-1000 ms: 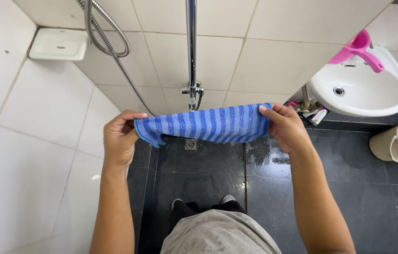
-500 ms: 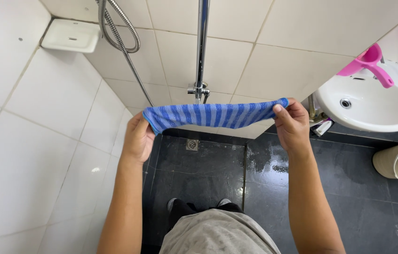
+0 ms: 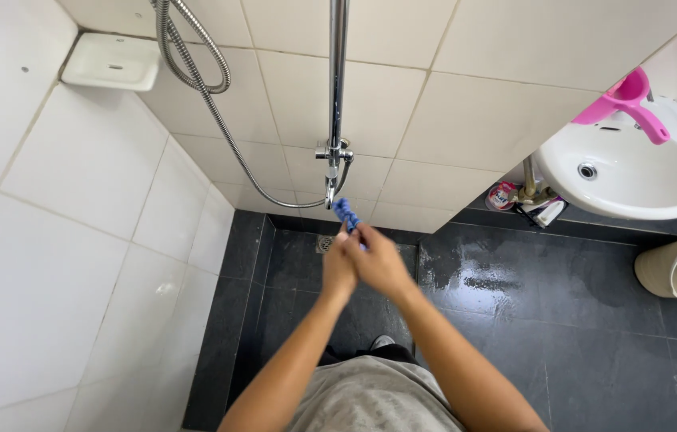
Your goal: The person wets a blue cloth at a sink, then wipes the shower wall tiles and floor with the cloth. They return to the sink to rinse the cloth and wring it out, then place it on the sink edge and handle a pink cloth in a pink scoop.
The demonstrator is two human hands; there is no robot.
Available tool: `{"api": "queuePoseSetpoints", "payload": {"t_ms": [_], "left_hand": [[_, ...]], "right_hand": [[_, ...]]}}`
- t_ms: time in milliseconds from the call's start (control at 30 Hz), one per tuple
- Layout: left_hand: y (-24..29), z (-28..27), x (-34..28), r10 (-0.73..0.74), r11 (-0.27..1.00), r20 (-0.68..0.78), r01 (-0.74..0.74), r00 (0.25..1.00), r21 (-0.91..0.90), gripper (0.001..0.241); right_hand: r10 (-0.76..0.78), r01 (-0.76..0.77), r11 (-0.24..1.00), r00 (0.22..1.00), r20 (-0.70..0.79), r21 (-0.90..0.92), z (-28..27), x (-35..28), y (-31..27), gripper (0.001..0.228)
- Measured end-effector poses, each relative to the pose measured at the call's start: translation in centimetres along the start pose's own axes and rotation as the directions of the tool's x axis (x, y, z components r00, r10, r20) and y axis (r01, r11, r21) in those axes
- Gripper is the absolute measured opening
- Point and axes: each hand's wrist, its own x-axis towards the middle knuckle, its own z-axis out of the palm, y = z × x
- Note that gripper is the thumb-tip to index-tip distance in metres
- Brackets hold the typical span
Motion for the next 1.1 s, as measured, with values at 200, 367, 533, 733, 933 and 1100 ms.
{"api": "queuePoseSetpoints", "payload": {"t_ms": [200, 367, 533, 733, 933, 1100], "left_hand": [[0.9, -0.2, -0.9, 0.183, 0.983, 0.051, -0.184, 0.982, 0.006, 0.046], [3.3, 0.0, -0.9, 0.403, 0.904, 0.089, -0.411, 0.911, 0.115, 0.041], [4.0, 1.6, -0.8, 0.307, 0.923, 0.169, -0.337, 0.936, 0.188, 0.041], [2.2, 3.3, 0.6, 0.498, 0.830, -0.005, -0.474, 0.867, 0.294, 0.028], [8.1, 3.3, -0.3, 0.466, 0.816, 0.114, -0.476, 0.877, 0.327, 0.023], [17.4, -2.8, 4.7, 0.565, 0.711, 0.410, -0.675, 0.716, 0.197, 0.031]], "right_hand": [[0.075, -0.186, 0.872, 0.965, 0.252, 0.452, -1.2, -0.8, 2.2, 0.074], [0.055, -0.137, 0.943, 0.963, 0.263, 0.302, -4.5, -1.6, 1.2, 0.072], [-0.099, 0.084, 0.995, 0.919, 0.383, 0.056, -7.9, -3.1, 2.4, 0.084], [-0.175, -0.065, 0.792, 0.928, 0.328, 0.607, -8.4, -0.4, 10.5, 0.067], [0.268, -0.186, 0.597, 0.963, 0.025, 0.780, 2.4, 6.3, 15.7, 0.071], [-0.275, 0.519, 0.582, 0.850, -0.450, 0.626, 1.3, 10.7, 2.8, 0.068]]}}
